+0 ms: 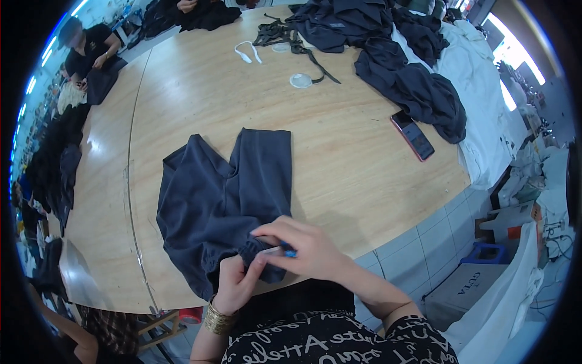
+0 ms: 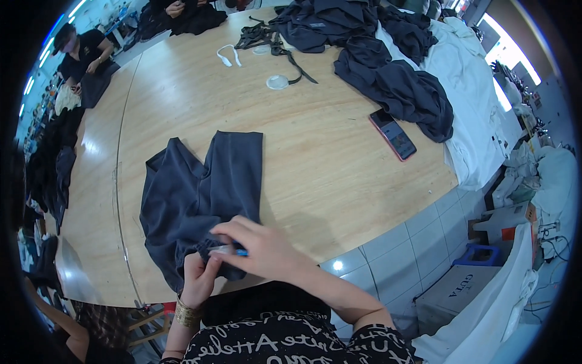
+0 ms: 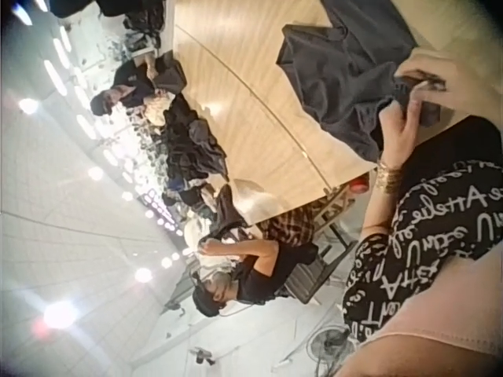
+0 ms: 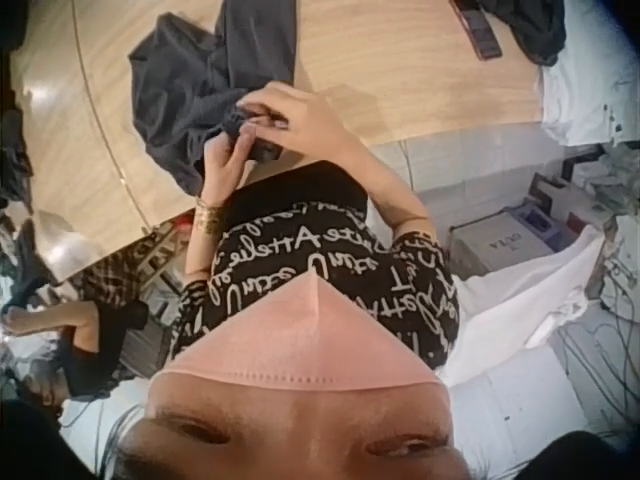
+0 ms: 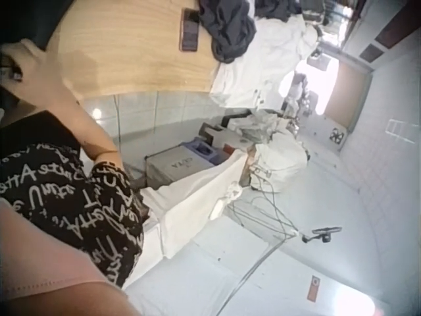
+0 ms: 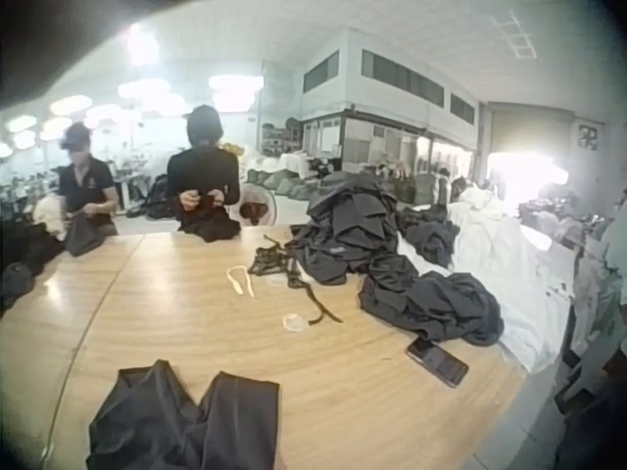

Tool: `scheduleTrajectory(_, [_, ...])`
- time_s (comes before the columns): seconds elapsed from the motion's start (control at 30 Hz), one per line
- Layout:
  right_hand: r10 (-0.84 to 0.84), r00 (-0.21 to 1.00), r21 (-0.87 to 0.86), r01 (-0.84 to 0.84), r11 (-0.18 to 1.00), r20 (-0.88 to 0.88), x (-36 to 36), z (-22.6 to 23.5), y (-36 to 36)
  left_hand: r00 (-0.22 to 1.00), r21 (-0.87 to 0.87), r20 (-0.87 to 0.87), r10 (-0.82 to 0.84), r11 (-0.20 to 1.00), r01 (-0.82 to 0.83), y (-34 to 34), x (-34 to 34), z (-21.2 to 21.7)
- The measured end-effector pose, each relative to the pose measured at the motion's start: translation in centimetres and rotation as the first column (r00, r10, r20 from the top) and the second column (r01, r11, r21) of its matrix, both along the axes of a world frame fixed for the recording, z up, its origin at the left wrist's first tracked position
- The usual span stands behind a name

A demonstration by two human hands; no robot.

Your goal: Trim excess threads or fabric from a pair of gray shorts using small blue scissors.

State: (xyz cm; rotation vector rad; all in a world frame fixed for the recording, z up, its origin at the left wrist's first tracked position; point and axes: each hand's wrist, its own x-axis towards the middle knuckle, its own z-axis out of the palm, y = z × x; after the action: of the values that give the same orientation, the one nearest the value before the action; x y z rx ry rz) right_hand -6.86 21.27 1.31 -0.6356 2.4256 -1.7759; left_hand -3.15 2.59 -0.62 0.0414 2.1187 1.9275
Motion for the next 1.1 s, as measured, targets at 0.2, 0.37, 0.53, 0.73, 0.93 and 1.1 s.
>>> scheduleTrajectory(0.2, [0.158,0.987,-0.141,-0.155,0.978,0.011,-0.6,2.0,-2.7,0.898,0.262,-0.122,0.424,0.886,-0.383,-3.1,1.1,1.9])
scheduleTrajectory(0.37, [0.098,0.993,-0.254,-0.113,0.961,-0.073,-0.6,3.3,-4.8,0.831,0.207,-0.333,0.446,0.894,-0.397,-3.5,1.1,3.0])
scheduleTrajectory(0.53, [0.102,0.991,-0.158,-0.115,0.981,-0.091,-0.8,2.7,-3.5,0.911,0.341,-0.027,0.413,0.86,-0.38,-3.4,1.3,2.8])
scheduleTrajectory(0.73, [-0.017,0.994,-0.117,0.03,0.993,0.11,-0.1,0.6,-0.5,0.95,0.374,0.217,0.224,0.88,-0.293,-2.1,1.1,-0.1])
scheduleTrajectory(0.93, [-0.137,0.99,-0.081,0.138,0.987,0.013,1.1,0.4,-1.4,0.959,0.462,0.256,0.121,0.857,-0.231,-0.2,1.3,-0.4])
scheduleTrajectory(1.1, [-0.076,0.994,0.126,0.086,0.988,-0.08,2.3,0.3,-2.6,0.986,0.251,0.128,-0.108,0.965,0.073,0.6,3.0,-0.9])
